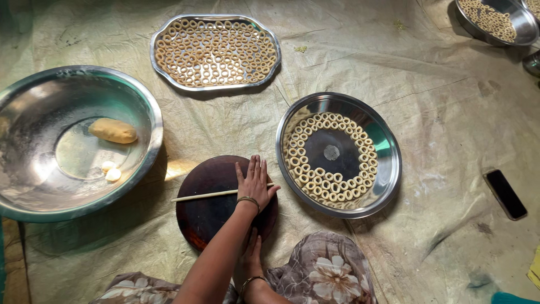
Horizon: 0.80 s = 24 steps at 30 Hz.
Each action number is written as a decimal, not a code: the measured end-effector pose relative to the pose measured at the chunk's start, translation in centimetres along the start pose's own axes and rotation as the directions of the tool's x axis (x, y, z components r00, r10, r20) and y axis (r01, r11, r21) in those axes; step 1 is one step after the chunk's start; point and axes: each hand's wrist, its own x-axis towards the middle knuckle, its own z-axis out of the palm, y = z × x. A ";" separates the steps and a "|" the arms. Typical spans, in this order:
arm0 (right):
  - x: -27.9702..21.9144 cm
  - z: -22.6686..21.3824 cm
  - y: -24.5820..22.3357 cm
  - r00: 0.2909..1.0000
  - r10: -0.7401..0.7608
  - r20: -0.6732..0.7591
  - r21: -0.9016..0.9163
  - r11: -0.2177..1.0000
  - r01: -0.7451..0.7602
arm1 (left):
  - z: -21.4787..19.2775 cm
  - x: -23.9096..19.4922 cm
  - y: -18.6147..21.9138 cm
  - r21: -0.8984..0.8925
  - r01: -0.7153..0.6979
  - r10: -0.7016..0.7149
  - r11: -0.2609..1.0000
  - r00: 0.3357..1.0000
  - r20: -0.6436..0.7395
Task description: The person rolls small pieces of dough into thin ropes on a wooden board, then shapes them into rings and places them on a metal tray. The process is repeated continuously with additional dough pieces.
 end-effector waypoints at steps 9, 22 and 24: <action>-1.7 0.2 -0.5 0.995 -0.035 0.089 -0.086 0.995 0.043 | 0.1 -5.3 1.1 0.000 -0.245 0.241 0.970 0.954 0.179; -1.4 -0.9 -0.2 0.995 0.026 -0.092 -0.116 0.993 -0.037 | 0.7 -3.7 0.6 0.029 -0.213 0.204 0.977 0.960 0.193; -1.8 -2.0 0.1 0.990 0.018 -0.142 -0.081 0.996 -0.030 | 0.5 -2.0 -0.3 -0.020 -0.130 0.131 0.991 0.978 0.162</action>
